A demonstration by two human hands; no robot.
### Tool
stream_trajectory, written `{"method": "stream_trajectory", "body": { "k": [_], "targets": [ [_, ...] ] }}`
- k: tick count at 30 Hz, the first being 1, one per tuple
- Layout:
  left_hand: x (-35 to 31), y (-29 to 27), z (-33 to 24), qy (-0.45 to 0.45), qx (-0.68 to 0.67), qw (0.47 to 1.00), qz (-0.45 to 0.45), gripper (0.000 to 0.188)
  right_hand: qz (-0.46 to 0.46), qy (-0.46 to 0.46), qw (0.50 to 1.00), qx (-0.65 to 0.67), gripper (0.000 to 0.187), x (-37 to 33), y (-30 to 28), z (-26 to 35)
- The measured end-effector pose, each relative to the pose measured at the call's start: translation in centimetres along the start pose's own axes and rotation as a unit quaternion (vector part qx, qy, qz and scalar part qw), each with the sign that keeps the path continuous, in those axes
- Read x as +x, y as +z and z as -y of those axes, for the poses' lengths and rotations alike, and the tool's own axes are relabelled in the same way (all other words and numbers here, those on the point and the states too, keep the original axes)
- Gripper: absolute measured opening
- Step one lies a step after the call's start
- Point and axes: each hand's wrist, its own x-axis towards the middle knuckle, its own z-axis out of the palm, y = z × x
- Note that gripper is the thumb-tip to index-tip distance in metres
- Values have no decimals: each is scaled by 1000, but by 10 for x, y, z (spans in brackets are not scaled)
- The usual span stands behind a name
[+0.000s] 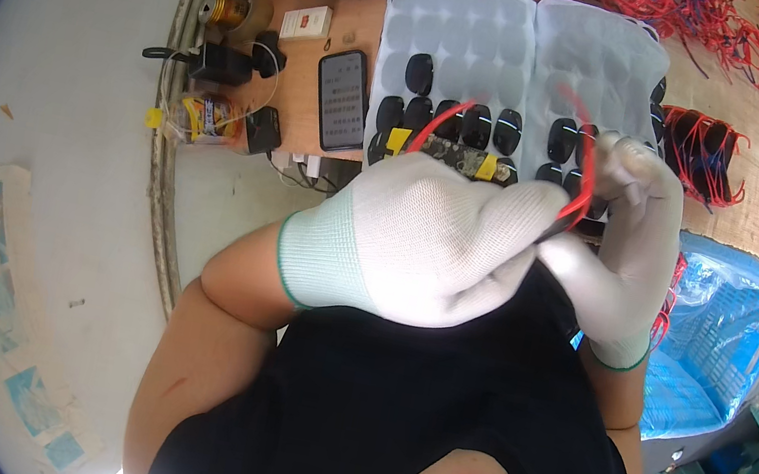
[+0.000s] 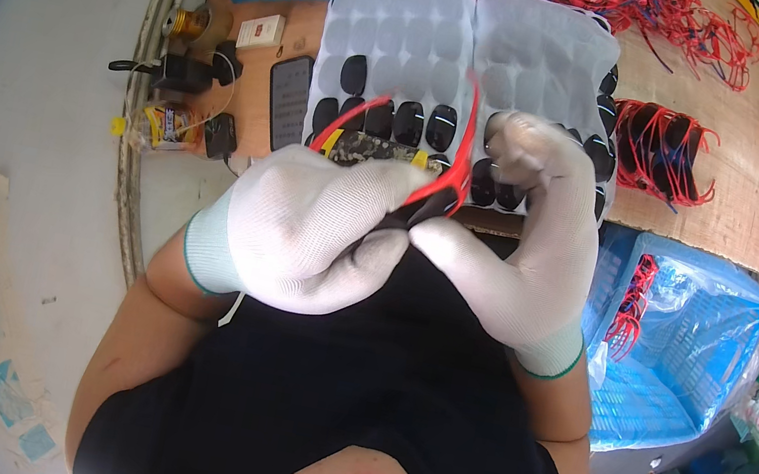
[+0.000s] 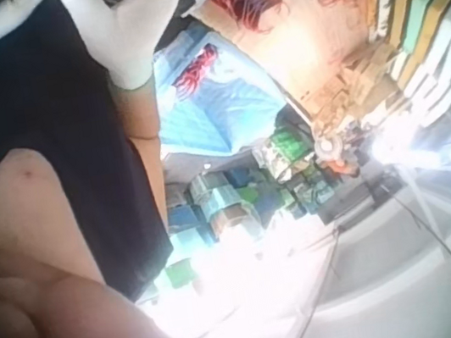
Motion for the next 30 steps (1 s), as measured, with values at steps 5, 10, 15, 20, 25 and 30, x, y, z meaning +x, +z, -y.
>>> {"method": "stream_trajectory", "body": {
  "k": [5,10,15,20,25,30],
  "targets": [
    [-9,-9,1,-81,-203,963,161,27,237,-128,963,-17,28,4,-15,-13],
    [-21,6,130,-408,214,887,-11,35,190,-65,977,-71,7,-3,-13,-8],
    [-33,34,148,-492,280,821,72,54,77,22,997,-22,63,-15,-1,4],
    [-36,31,163,-482,197,854,17,52,149,4,985,87,80,-25,8,-12],
    [-31,21,137,-441,-43,883,-156,33,76,-14,987,142,43,-33,22,-21],
    [-21,22,45,-321,-641,692,-83,29,83,74,992,60,32,-22,23,-12]
  ]
}}
